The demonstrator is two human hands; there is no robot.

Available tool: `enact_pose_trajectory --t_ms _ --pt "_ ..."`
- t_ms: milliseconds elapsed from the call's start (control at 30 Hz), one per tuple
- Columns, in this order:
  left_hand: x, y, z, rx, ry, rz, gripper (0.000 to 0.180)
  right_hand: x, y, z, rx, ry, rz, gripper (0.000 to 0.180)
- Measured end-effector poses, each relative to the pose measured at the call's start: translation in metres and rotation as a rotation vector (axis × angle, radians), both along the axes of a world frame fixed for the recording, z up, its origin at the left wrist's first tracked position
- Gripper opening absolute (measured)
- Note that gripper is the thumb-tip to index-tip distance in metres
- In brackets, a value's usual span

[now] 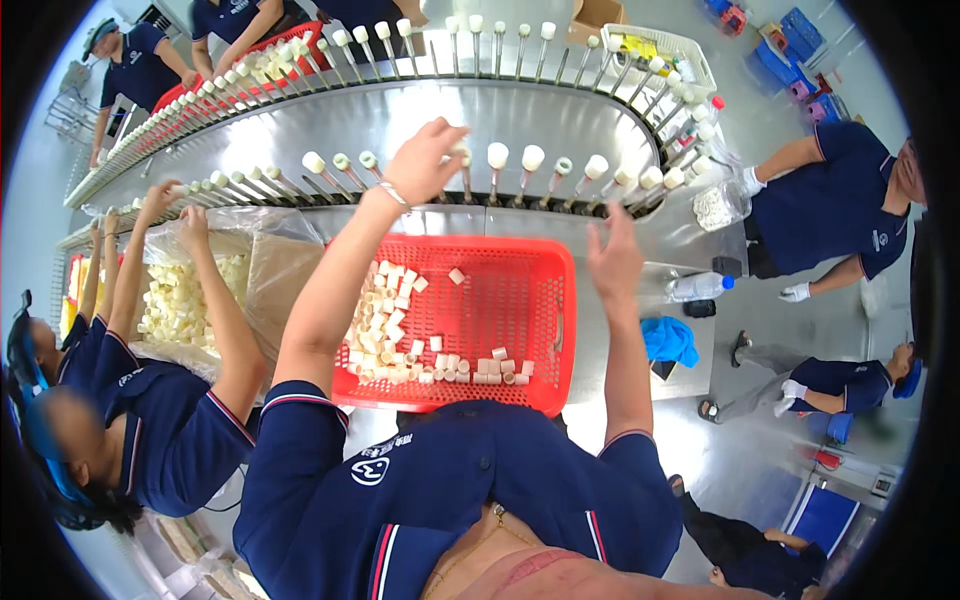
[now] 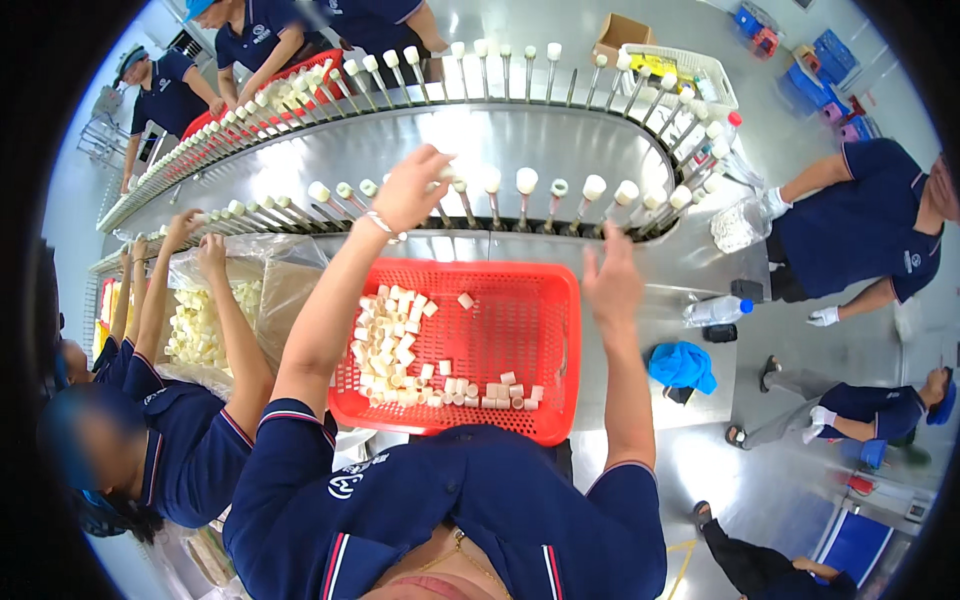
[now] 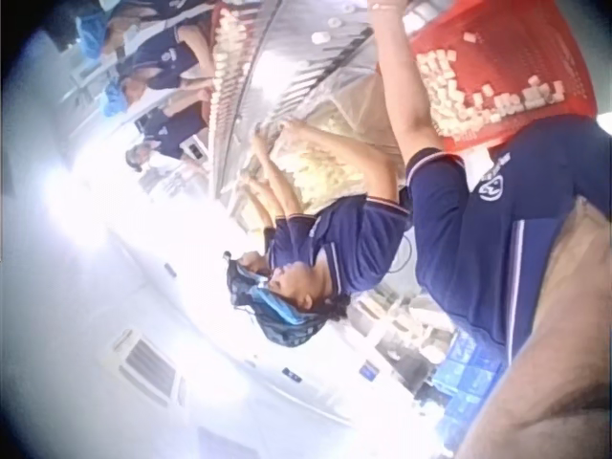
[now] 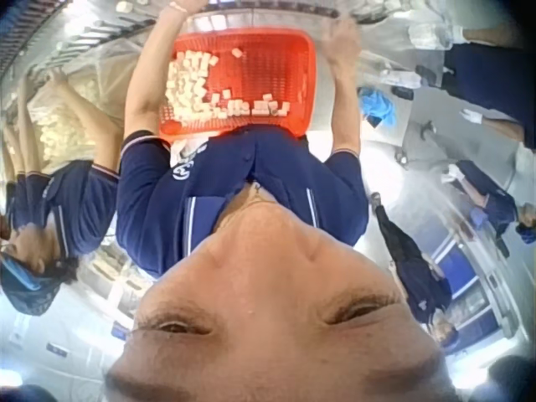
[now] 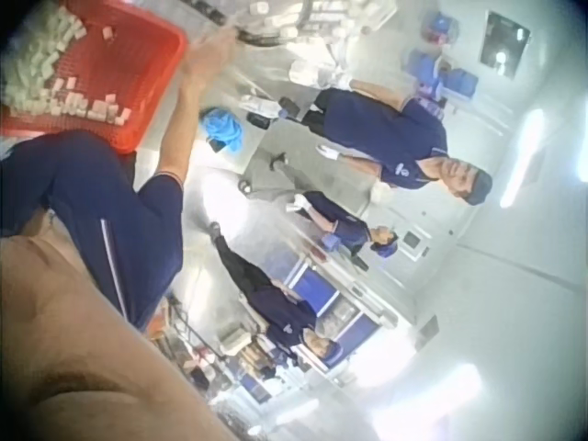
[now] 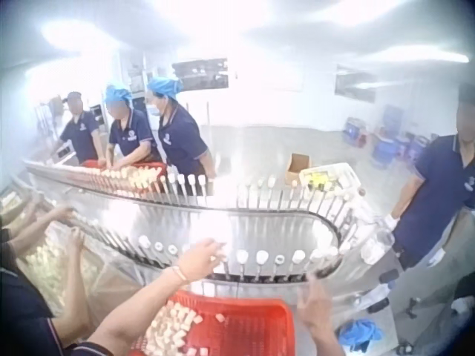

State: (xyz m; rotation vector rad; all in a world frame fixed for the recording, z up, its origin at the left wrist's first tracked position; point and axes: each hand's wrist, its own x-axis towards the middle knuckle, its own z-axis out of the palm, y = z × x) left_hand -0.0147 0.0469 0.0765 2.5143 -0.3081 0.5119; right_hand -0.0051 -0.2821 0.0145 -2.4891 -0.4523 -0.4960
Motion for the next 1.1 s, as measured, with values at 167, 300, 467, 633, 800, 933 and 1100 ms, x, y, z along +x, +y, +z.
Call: enact_pose_trajectory --t_ms 167,300,467,633,800,933,1100 --pt "0.059 -0.038 -0.027 0.489 0.182 -0.046 0.025 -0.058 0.050 -0.069 0.005 0.220 0.384 0.024" --pt "0.061 -0.073 -0.009 0.528 0.133 -0.024 0.026 -0.116 0.048 -0.160 -0.697 0.750 0.713 0.057" --pt "-0.030 -0.097 -0.052 0.317 -0.436 -0.107 0.048 -0.190 0.014 -0.232 -0.613 0.090 1.051 0.056" --pt "-0.180 -0.101 -0.223 0.283 0.086 -0.324 0.048 -0.179 0.018 -0.243 -0.777 0.116 1.089 0.035" --pt "-0.262 -0.068 -0.302 0.397 0.672 -0.242 0.030 -0.135 0.036 -0.233 -0.646 0.434 0.769 0.038" --pt "-0.235 -0.062 -0.316 0.366 0.697 -0.267 0.024 -0.091 0.075 -0.187 0.551 0.701 0.601 0.032" --pt "-0.226 -0.078 -0.308 0.452 0.656 -0.458 0.025 -0.068 0.095 -0.067 1.292 1.069 0.390 0.021"
